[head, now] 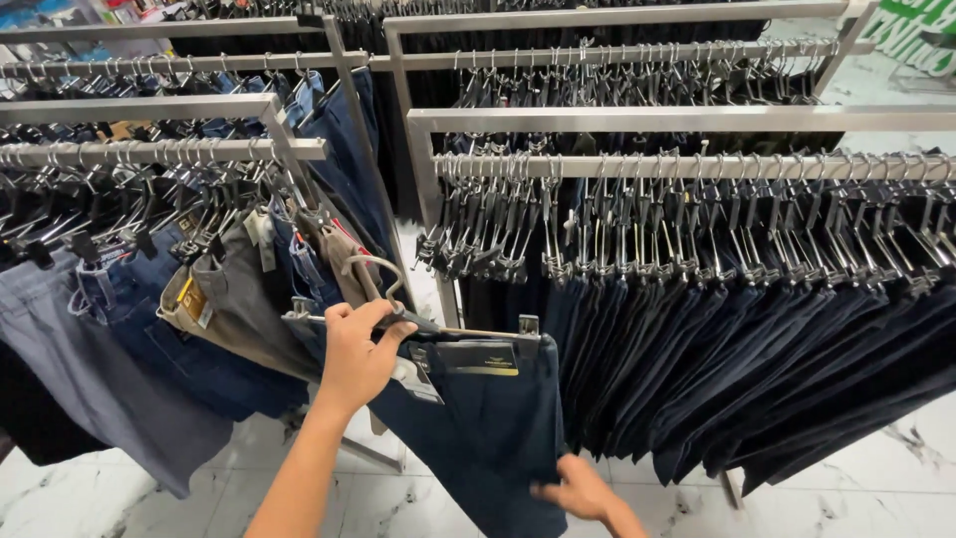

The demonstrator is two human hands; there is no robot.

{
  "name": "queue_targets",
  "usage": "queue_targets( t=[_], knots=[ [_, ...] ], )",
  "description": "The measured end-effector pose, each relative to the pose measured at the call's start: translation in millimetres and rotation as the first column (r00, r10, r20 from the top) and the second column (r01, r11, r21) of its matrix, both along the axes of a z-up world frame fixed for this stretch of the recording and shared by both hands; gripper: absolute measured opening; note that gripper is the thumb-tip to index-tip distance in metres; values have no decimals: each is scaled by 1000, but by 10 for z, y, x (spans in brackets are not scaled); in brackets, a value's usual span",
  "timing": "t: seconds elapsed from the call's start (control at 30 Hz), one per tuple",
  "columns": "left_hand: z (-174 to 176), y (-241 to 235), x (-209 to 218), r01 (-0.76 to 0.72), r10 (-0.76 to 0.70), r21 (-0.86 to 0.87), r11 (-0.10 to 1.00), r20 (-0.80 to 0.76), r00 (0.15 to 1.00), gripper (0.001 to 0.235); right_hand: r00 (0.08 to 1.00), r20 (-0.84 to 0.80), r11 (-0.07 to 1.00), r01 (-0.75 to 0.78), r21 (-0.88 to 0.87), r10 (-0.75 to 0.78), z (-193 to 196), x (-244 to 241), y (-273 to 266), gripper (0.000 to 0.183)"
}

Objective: Hanging pairs of pants onto a clothing rack using hangers in a retail store setting.

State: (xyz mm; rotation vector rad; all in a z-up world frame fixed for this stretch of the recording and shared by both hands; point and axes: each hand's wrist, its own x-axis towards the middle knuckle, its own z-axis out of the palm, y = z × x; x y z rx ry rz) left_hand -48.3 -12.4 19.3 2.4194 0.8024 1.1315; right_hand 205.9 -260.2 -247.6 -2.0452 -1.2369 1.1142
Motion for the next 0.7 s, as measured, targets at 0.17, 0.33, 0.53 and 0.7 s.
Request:
queue_targets(
  t=[0.17, 0.33, 0.53, 0.7],
  knots=[
    [90, 100, -79, 22, -21, -26, 999, 18, 1000, 17, 988, -84, 977, 140, 162, -127, -140, 18, 45, 49],
    [-78, 371, -162, -29, 30, -151, 988, 4, 1000, 13, 935, 111, 893, 280, 351, -337, -279, -48, 22, 48],
    [-116, 542, -116, 27, -26, -87, 996, 18, 1000, 12, 931, 186, 917, 248, 314, -315, -276, -17, 101, 52],
    [-125, 647, -109, 85, -87, 34, 996, 76, 993, 16, 956, 110, 921, 223, 320, -270, 67, -183, 222, 26]
  ],
)
